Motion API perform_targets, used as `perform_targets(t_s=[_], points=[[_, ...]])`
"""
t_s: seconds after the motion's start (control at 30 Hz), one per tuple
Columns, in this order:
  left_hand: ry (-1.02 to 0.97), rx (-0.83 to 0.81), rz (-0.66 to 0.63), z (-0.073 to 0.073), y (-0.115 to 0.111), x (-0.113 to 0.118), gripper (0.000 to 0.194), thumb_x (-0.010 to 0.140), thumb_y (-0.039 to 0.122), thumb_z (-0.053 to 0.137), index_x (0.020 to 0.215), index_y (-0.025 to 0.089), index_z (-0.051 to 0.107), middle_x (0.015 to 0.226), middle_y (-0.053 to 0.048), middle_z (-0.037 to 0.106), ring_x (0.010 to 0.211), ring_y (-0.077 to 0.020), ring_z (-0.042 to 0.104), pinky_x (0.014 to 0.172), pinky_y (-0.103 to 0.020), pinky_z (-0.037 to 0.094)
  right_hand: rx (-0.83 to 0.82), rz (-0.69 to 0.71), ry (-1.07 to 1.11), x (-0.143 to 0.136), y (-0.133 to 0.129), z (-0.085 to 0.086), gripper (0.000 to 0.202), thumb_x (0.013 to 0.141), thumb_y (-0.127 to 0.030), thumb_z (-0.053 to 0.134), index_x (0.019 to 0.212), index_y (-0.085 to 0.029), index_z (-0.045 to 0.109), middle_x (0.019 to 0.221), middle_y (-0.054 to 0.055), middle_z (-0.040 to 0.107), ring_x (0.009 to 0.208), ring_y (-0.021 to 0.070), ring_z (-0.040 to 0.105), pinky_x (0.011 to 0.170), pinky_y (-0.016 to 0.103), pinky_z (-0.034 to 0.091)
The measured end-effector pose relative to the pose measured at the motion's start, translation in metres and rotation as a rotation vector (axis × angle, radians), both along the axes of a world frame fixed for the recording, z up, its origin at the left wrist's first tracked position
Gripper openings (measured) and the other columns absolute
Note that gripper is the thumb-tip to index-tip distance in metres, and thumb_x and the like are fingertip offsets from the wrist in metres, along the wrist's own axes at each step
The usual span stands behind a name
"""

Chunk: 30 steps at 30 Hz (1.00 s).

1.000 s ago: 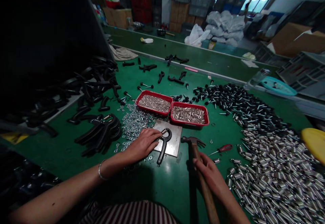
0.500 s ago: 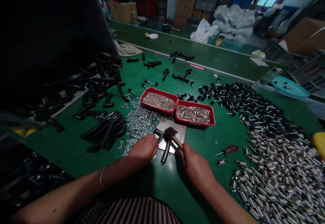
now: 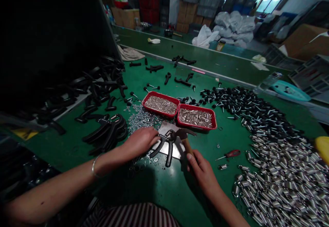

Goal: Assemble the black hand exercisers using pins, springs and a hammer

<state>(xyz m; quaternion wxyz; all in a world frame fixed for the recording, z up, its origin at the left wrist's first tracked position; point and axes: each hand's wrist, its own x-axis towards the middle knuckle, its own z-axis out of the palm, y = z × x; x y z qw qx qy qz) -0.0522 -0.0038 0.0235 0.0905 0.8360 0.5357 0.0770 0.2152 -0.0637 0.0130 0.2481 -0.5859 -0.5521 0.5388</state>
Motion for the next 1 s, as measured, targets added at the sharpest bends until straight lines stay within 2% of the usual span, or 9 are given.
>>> perform_targets(t_s=[0.13,0.23,0.3,0.5,0.63,0.7,0.83,0.93,1.0], points=[[0.090,0.131,0.146,0.024,0.096,-0.017,0.027,0.095,0.014,0.042,0.104,0.011,0.067,0.107,-0.017,0.066,0.103,-0.0262,0.063,0.087,-0.037,0.048,-0.166,-0.354,0.402,0.003,-0.025,-0.023,0.040,0.086,-0.058,0.060,0.108,-0.025,0.054,0.063,-0.009,0.046,0.037,0.0053,0.031,0.031,0.016,0.027],[0.194,0.044,0.237,0.020,0.151,-0.021,0.025,0.086,0.005,0.050,0.102,0.007,0.068,0.104,-0.020,0.068,0.102,-0.0289,0.064,0.087,-0.037,0.049,-0.179,-0.473,0.471,0.005,-0.038,-0.043,0.043,0.082,-0.055,0.068,0.107,-0.023,0.054,0.061,-0.010,0.046,0.036,0.0039,0.032,0.030,0.015,0.030],[0.210,0.025,0.236,0.012,0.167,-0.022,0.023,0.084,0.003,0.051,0.099,0.005,0.069,0.100,-0.022,0.069,0.097,-0.0301,0.066,0.084,-0.037,0.051,-0.163,-0.507,0.474,0.006,-0.041,-0.053,0.045,0.081,-0.055,0.070,0.108,-0.023,0.054,0.061,-0.010,0.048,0.035,0.0039,0.033,0.029,0.016,0.032],[0.170,0.102,0.250,-0.007,0.162,-0.032,0.030,0.093,0.007,0.038,0.110,0.001,0.062,0.112,-0.025,0.065,0.105,-0.0312,0.064,0.090,-0.040,0.049,-0.106,-0.511,0.426,0.006,-0.036,-0.065,0.047,0.083,-0.055,0.067,0.114,-0.022,0.054,0.064,-0.008,0.055,0.032,0.0044,0.037,0.028,0.018,0.036],[0.086,0.145,0.281,0.001,0.161,-0.030,0.028,0.095,0.015,0.040,0.111,0.004,0.060,0.110,-0.022,0.066,0.103,-0.0284,0.064,0.088,-0.040,0.049,-0.115,-0.470,0.386,0.005,-0.033,-0.063,0.047,0.085,-0.055,0.065,0.115,-0.020,0.054,0.062,-0.007,0.057,0.031,0.0052,0.039,0.028,0.018,0.037],[-0.059,0.132,0.244,0.009,0.154,-0.023,0.024,0.094,0.019,0.045,0.107,0.009,0.062,0.107,-0.016,0.069,0.099,-0.0236,0.065,0.087,-0.035,0.049,-0.108,-0.474,0.373,0.004,-0.033,-0.061,0.047,0.086,-0.055,0.064,0.115,-0.019,0.054,0.061,-0.007,0.056,0.031,0.0056,0.040,0.029,0.019,0.038],[-0.498,-0.180,0.105,0.013,0.113,-0.003,0.019,0.091,0.029,0.051,0.095,0.016,0.065,0.083,-0.006,0.072,0.074,-0.0153,0.067,0.071,-0.029,0.050,-0.084,-0.510,0.353,0.001,-0.034,-0.059,0.047,0.085,-0.056,0.063,0.114,-0.020,0.054,0.061,-0.008,0.056,0.031,0.0062,0.041,0.028,0.019,0.039],[-0.627,-0.450,0.076,0.001,0.079,0.010,0.016,0.088,0.027,0.053,0.090,0.016,0.064,0.079,-0.005,0.072,0.065,-0.0135,0.067,0.063,-0.027,0.050,-0.052,-0.514,0.333,-0.001,-0.035,-0.060,0.045,0.087,-0.055,0.061,0.115,-0.021,0.053,0.065,-0.007,0.058,0.032,0.0062,0.042,0.029,0.020,0.040],[-0.638,-0.525,0.089,-0.009,0.066,0.017,0.014,0.087,0.024,0.053,0.090,0.015,0.064,0.081,-0.005,0.072,0.064,-0.0136,0.067,0.062,-0.026,0.050,-0.031,-0.498,0.326,-0.001,-0.036,-0.061,0.044,0.088,-0.053,0.060,0.117,-0.021,0.052,0.067,-0.006,0.059,0.033,0.0062,0.043,0.029,0.019,0.041]])
